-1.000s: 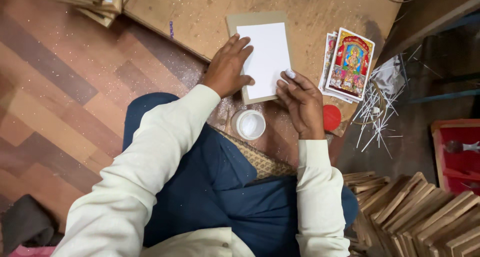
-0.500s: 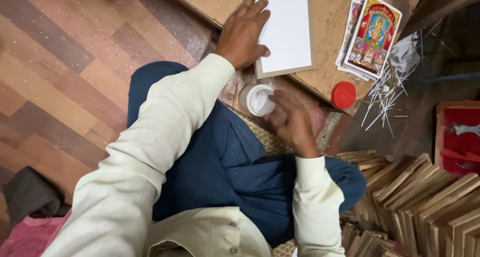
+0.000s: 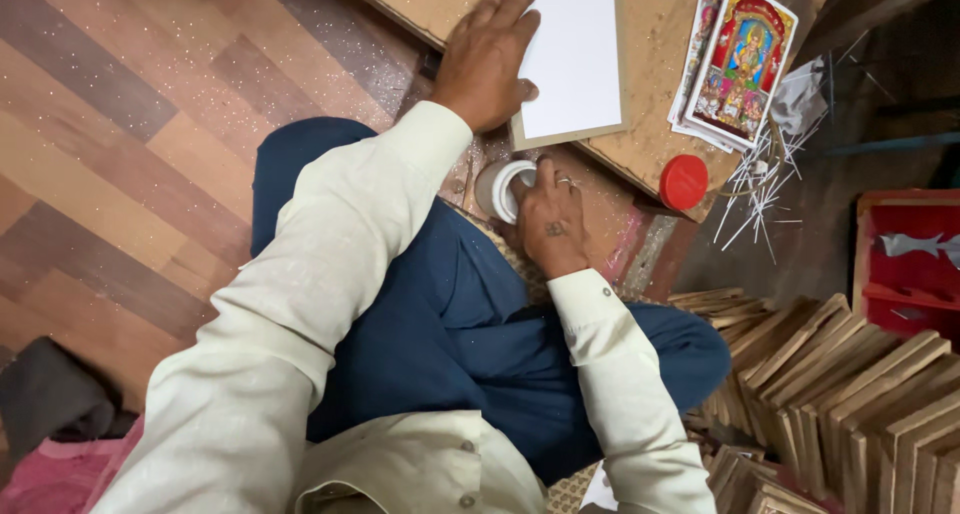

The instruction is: The person sits on the floor and assembles small wooden picture frames. They apply glue to the back of a frame, place a printed image inside, press it down, and then set the finished frame aside. This process is repeated for multiple frames.

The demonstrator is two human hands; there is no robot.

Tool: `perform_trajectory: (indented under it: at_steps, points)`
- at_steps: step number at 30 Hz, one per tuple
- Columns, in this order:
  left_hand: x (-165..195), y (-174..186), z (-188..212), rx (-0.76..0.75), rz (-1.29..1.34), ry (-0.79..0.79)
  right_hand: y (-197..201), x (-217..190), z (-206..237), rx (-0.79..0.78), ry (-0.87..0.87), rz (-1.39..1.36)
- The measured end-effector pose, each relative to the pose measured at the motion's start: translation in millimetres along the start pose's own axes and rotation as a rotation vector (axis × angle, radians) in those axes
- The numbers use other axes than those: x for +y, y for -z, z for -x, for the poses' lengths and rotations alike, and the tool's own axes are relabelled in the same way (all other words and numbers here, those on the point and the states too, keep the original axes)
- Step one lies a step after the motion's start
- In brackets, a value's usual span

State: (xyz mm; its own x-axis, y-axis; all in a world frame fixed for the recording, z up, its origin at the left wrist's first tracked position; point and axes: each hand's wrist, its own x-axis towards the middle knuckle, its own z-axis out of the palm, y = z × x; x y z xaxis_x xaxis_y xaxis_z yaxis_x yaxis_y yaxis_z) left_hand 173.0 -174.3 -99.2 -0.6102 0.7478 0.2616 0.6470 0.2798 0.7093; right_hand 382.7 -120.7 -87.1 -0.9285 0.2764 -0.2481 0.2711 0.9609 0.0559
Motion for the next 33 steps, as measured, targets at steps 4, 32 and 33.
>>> perform_trajectory:
  at_steps: [4, 32, 33]
  points:
    - [0, -2, 1, 0.003, 0.002, 0.016, -9, -1, -5, -0.018, -0.019, 0.113]
    - [4, 12, 0, -0.052, 0.014, 0.098, 45, 46, 19, 0.243, -0.295, -0.809]
    - [4, 12, 0, -0.056, 0.012, 0.095, 49, 51, 12, 0.297, -0.275, -0.928]
